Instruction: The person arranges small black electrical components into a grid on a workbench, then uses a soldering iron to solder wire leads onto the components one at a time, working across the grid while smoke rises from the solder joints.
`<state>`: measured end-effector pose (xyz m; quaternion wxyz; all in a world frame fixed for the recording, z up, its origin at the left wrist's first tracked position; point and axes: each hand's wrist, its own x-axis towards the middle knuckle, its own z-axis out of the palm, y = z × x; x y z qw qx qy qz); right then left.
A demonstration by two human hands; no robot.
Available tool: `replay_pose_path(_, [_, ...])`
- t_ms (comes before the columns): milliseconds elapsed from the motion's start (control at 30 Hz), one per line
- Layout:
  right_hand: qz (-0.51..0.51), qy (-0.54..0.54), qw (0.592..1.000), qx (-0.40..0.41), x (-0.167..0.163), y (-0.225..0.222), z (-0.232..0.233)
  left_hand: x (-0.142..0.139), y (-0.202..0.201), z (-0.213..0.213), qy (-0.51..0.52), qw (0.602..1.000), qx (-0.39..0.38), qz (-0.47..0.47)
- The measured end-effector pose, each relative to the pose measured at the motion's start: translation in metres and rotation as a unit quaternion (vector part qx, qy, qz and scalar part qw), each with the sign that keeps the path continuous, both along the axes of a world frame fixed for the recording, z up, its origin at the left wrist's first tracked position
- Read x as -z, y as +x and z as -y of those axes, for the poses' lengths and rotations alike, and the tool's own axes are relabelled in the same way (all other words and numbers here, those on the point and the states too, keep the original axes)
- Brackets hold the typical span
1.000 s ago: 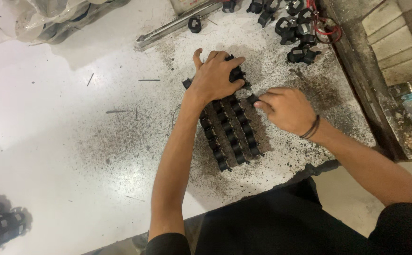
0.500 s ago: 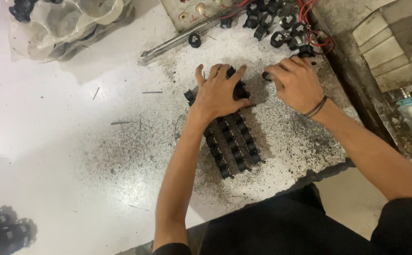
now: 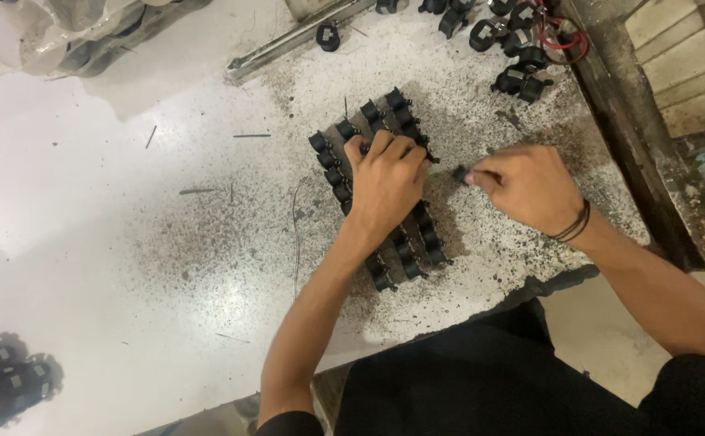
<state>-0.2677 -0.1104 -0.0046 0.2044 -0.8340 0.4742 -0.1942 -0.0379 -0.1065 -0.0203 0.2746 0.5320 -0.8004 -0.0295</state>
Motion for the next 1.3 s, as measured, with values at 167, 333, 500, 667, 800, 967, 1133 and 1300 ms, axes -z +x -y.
replay_pose_path(167, [0.102, -0.053, 0.993, -0.024, 0.017, 0.022, -0.014, 0.006, 0.000, 0.001, -0.002, 0.999, -0.001, -0.035])
replay_pose_path(333, [0.069, -0.133, 0.989, 0.008, 0.020, 0.034, -0.012, 0.001, -0.002, 0.000, -0.002, 1.000, 0.003, -0.021])
replay_pose_path(500, [0.068, -0.073, 0.995, 0.012, 0.016, 0.032, -0.007, -0.001, -0.006, -0.002, -0.013, 1.000, -0.010, 0.009])
replay_pose_path(667, [0.114, 0.006, 0.993, 0.040, 0.019, 0.010, -0.003, -0.005, -0.001, -0.010, -0.033, 0.999, -0.013, -0.001])
replay_pose_path(800, [-0.044, -0.146, 0.987, 0.045, 0.019, -0.016, 0.008, -0.007, -0.005, -0.025, -0.020, 0.999, 0.010, -0.028])
replay_pose_path(967, [-0.231, -0.268, 0.934, 0.044, 0.022, -0.033, 0.037, -0.005, -0.018, -0.027, -0.007, 1.000, -0.001, 0.006])
replay_pose_path(1133, [-0.184, -0.217, 0.958, 0.033, 0.022, -0.038, 0.036, -0.004, -0.022, -0.027, -0.020, 1.000, 0.002, 0.020])
replay_pose_path(1300, [-0.053, -0.072, 0.995, 0.042, 0.010, -0.034, 0.006, -0.003, -0.022, -0.029, -0.020, 1.000, -0.004, 0.016])
